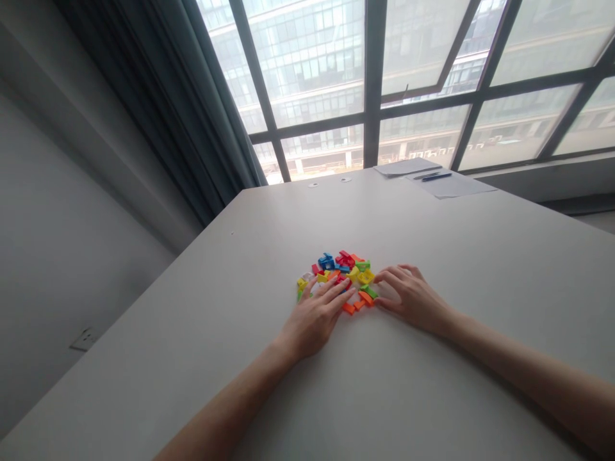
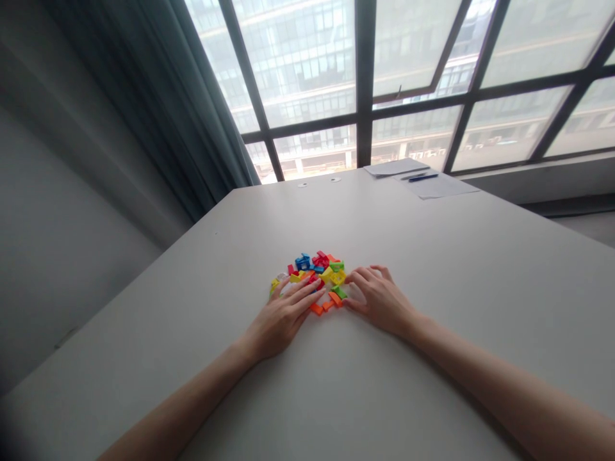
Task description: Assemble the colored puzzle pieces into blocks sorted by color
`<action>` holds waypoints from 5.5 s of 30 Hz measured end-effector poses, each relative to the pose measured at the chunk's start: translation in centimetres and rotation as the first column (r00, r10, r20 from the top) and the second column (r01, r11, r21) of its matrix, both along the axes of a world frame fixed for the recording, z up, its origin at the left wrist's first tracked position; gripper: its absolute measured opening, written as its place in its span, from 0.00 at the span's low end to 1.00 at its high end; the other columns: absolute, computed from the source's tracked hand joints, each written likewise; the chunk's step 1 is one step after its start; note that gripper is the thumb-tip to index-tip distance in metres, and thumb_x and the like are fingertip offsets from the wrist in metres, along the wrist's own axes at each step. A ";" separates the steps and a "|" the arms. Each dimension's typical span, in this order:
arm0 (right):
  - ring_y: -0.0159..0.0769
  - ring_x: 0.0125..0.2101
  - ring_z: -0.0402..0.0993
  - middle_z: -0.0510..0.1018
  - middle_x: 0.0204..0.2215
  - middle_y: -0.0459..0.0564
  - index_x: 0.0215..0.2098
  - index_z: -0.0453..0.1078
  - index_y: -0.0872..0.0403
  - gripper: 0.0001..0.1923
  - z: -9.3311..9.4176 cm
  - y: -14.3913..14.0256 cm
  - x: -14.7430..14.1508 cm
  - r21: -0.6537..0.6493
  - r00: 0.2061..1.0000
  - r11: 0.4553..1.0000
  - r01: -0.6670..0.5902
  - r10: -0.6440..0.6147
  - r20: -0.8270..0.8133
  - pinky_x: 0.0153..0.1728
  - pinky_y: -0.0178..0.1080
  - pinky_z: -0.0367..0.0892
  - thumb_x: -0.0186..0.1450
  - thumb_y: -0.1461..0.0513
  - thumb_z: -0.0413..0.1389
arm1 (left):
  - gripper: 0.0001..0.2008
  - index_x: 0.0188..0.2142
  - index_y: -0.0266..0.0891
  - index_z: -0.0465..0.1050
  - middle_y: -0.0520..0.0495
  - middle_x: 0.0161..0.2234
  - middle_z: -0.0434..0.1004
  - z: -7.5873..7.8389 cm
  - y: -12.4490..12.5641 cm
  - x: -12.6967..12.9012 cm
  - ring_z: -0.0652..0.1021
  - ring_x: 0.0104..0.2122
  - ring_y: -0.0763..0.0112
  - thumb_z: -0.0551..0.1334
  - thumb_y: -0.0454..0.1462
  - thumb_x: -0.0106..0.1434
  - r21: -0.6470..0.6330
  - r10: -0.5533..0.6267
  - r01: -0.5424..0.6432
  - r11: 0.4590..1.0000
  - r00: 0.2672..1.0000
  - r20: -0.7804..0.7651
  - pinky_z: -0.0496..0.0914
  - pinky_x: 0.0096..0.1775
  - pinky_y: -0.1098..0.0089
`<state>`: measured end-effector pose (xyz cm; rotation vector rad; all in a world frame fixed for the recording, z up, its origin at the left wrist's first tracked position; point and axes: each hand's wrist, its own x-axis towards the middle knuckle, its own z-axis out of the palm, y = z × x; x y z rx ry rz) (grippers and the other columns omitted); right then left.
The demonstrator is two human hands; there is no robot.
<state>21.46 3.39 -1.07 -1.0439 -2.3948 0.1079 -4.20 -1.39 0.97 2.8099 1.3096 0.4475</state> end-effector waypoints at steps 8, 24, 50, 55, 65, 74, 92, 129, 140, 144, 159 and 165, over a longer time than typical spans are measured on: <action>0.38 0.44 0.73 0.77 0.42 0.52 0.43 0.69 0.49 0.08 0.6 -0.4 -0.1 0.047 0.986 0.986 -0.161 0.162 -0.022 0.52 0.46 0.59 0.69 0.57 0.52 | 0.22 0.62 0.44 0.60 0.45 0.64 0.61 -0.4 0.0 -0.1 0.60 0.64 0.60 0.54 0.36 0.68 0.016 0.068 -0.069 0.997 0.997 0.042 0.45 0.65 0.50; 0.45 0.58 0.62 0.70 0.56 0.54 0.49 0.70 0.47 0.15 1.0 -0.7 -0.2 -0.007 0.960 0.961 -0.278 0.278 0.033 0.54 0.49 0.63 0.65 0.56 0.55 | 0.06 0.41 0.44 0.76 0.45 0.53 0.74 -0.7 0.5 -0.7 0.71 0.56 0.61 0.60 0.37 0.66 0.136 -0.092 0.069 0.988 0.980 0.177 0.58 0.61 0.51; 0.50 0.52 0.67 0.72 0.50 0.58 0.46 0.73 0.51 0.18 -1.6 6.3 8.0 -0.049 0.975 0.982 0.183 -0.188 -0.119 0.54 0.56 0.62 0.63 0.51 0.53 | 0.10 0.45 0.41 0.68 0.41 0.56 0.68 0.4 0.2 -1.7 0.62 0.61 0.56 0.58 0.37 0.64 0.051 -0.108 0.105 0.993 0.993 0.045 0.55 0.62 0.52; 0.49 0.52 0.67 0.72 0.51 0.57 0.47 0.73 0.52 0.19 -1.9 6.4 8.0 -0.044 0.974 0.979 0.201 -0.204 -0.095 0.55 0.54 0.62 0.64 0.52 0.51 | 0.08 0.43 0.41 0.70 0.42 0.53 0.71 0.3 0.3 -1.8 0.66 0.58 0.59 0.56 0.38 0.67 0.075 -0.141 0.136 0.988 0.988 0.069 0.58 0.61 0.56; 0.50 0.50 0.69 0.74 0.49 0.58 0.50 0.71 0.51 0.19 -1.1 6.0 7.6 0.021 0.961 0.979 0.201 -0.193 -0.197 0.52 0.54 0.65 0.65 0.52 0.52 | 0.04 0.38 0.40 0.71 0.47 0.39 0.79 -0.2 0.8 -1.6 0.75 0.47 0.65 0.61 0.38 0.66 0.118 -0.258 0.235 0.965 0.935 0.243 0.65 0.54 0.60; 0.39 0.45 0.73 0.79 0.41 0.50 0.46 0.69 0.49 0.08 2.3 -0.4 0.8 0.149 0.955 0.973 -0.174 0.203 -0.214 0.51 0.47 0.61 0.68 0.60 0.54 | 0.13 0.33 0.40 0.71 0.50 0.32 0.79 -0.4 0.3 -0.4 0.78 0.34 0.69 0.67 0.46 0.59 0.165 -0.159 0.089 0.982 0.862 0.481 0.65 0.53 0.60; 0.40 0.41 0.72 0.78 0.37 0.49 0.36 0.68 0.49 0.02 1.9 1.4 2.3 0.086 0.974 0.995 -0.060 0.077 -0.214 0.47 0.46 0.59 0.65 0.61 0.55 | 0.09 0.45 0.40 0.70 0.46 0.42 0.78 0.2 0.1 -1.1 0.75 0.45 0.66 0.55 0.37 0.69 0.252 -0.079 0.014 0.968 0.965 0.250 0.61 0.55 0.60; 0.47 0.49 0.67 0.73 0.47 0.55 0.45 0.69 0.49 0.11 -0.6 4.6 6.3 0.096 0.994 0.989 0.111 -0.111 -0.009 0.48 0.50 0.58 0.65 0.59 0.51 | 0.15 0.46 0.37 0.70 0.42 0.46 0.72 -2.1 3.2 -4.0 0.72 0.49 0.61 0.55 0.30 0.59 -0.168 0.405 -0.374 0.912 0.761 0.507 0.65 0.55 0.56; 0.45 0.47 0.70 0.76 0.44 0.54 0.41 0.70 0.49 0.09 -0.2 4.2 5.8 0.127 0.993 0.986 0.110 -0.104 -0.050 0.47 0.49 0.59 0.66 0.59 0.50 | 0.17 0.52 0.41 0.68 0.41 0.53 0.68 -2.2 2.7 -3.6 0.69 0.54 0.58 0.57 0.35 0.63 -0.080 0.364 -0.361 0.929 0.852 0.378 0.64 0.56 0.53; 0.43 0.45 0.71 0.77 0.43 0.52 0.42 0.71 0.48 0.09 0.3 3.9 4.8 0.122 0.996 0.989 0.080 -0.073 -0.059 0.48 0.48 0.58 0.68 0.59 0.49 | 0.15 0.51 0.41 0.68 0.42 0.53 0.70 -2.0 2.7 -3.5 0.69 0.54 0.59 0.57 0.36 0.64 -0.071 0.352 -0.352 0.933 0.858 0.375 0.64 0.56 0.54; 0.41 0.36 0.76 0.81 0.37 0.53 0.39 0.75 0.52 0.12 5.1 7.5 -5.0 -0.377 0.933 0.860 0.343 -0.265 0.246 0.33 0.38 0.66 0.64 0.56 0.51 | 0.16 0.53 0.39 0.60 0.39 0.52 0.69 -2.5 3.0 -4.1 0.72 0.52 0.60 0.52 0.36 0.66 -0.158 0.395 -0.369 0.916 0.758 0.519 0.66 0.53 0.54; 0.45 0.32 0.76 0.81 0.32 0.58 0.31 0.76 0.53 0.10 5.8 9.1 -7.0 -0.435 0.895 0.800 0.414 -0.271 0.354 0.27 0.40 0.67 0.58 0.55 0.58 | 0.15 0.52 0.40 0.61 0.39 0.53 0.69 -2.6 3.0 -4.1 0.71 0.54 0.60 0.51 0.39 0.67 -0.184 0.405 -0.366 0.912 0.735 0.544 0.66 0.54 0.54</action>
